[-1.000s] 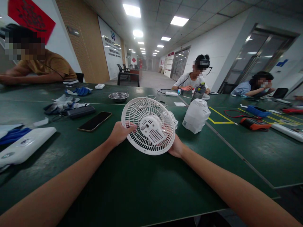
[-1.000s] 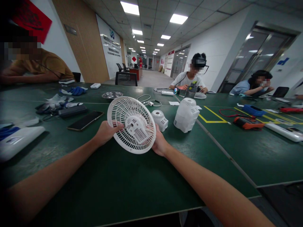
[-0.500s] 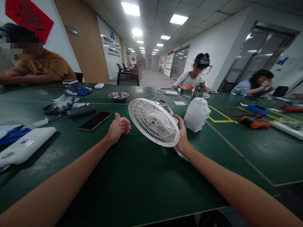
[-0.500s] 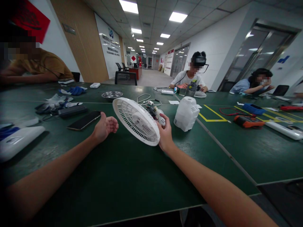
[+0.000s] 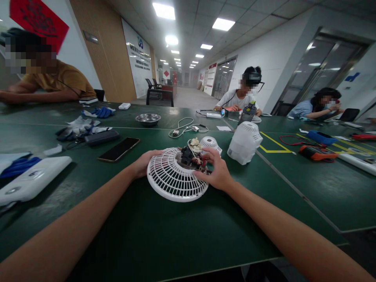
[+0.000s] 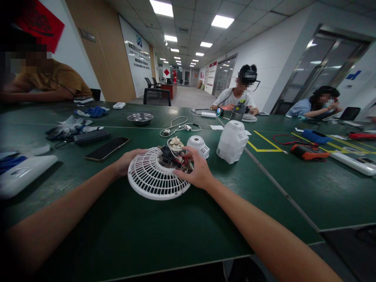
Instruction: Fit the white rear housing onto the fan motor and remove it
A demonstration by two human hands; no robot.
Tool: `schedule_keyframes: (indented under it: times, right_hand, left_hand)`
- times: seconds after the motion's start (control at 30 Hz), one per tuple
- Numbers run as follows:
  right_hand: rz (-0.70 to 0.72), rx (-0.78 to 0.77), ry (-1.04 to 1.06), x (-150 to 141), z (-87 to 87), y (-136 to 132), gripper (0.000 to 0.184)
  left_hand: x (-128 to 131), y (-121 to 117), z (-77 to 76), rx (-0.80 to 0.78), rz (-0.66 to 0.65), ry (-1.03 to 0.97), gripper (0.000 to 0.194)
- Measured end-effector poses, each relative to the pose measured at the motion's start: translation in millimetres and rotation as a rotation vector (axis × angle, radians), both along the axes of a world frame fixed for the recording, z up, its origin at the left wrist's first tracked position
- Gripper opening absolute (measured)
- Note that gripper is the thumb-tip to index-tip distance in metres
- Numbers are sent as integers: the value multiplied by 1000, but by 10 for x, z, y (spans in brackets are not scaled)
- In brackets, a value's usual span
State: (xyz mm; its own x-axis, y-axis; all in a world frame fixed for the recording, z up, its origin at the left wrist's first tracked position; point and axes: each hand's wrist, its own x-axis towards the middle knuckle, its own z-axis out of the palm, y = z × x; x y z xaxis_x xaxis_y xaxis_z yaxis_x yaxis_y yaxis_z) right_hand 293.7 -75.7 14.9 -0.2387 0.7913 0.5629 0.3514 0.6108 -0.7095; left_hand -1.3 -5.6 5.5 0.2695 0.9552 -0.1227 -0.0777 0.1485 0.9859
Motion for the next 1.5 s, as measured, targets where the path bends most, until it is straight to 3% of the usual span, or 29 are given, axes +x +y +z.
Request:
schedule_keyframes:
  times: [0.1,0.17,0.27,0.37,0.63,0.73,0.83,0.93,1.03,1.1,1.17,1.3,1.4,1.5]
  right_hand:
    - [51,75,-110,56,25,50,72]
    - [41,110,-134,119,42,107,65]
    - [-134,166,-153,257,46,242,55]
    - [-335,177,-201,410,16,408,61]
    - [-307,-191,-87,597,-138,646,87]
    - [-323,-348,215,569,-133,653,83]
    - [-301,-481,481,491,-78,613,61]
    - [-198,-530,592,368,7,523,48]
    - [-59,-470,717,224,89,394,49]
    - [-17,-389,651,139,133,293,57]
    - [21,-337,489,75,170,190,67]
    - [72,-167,116,16,233,32,75]
    - [48,-23,-97,13,259,-8,74]
    - [29,3,-135,29,257,5,75]
  left_hand:
    - [-15,56,-37,-154,-143,-98,18]
    - [-7,82,-63,-175,-132,-126,17]
    - [21,97,-81,-175,-83,-120,15]
    - [47,84,-64,-160,-49,-90,14]
    - [80,64,-65,-81,-38,-21,15]
    - [83,92,-100,47,44,41,28]
    - [70,95,-92,285,143,236,43]
    - [59,55,-35,540,178,429,42]
    - [78,-14,45,742,283,567,35]
    - [111,-64,97,800,388,578,35]
    - [157,-121,144,805,394,501,41]
    - [256,-272,237,732,169,352,57]
    - [297,-380,301,740,15,393,57]
    - [294,-410,323,809,-106,521,58]
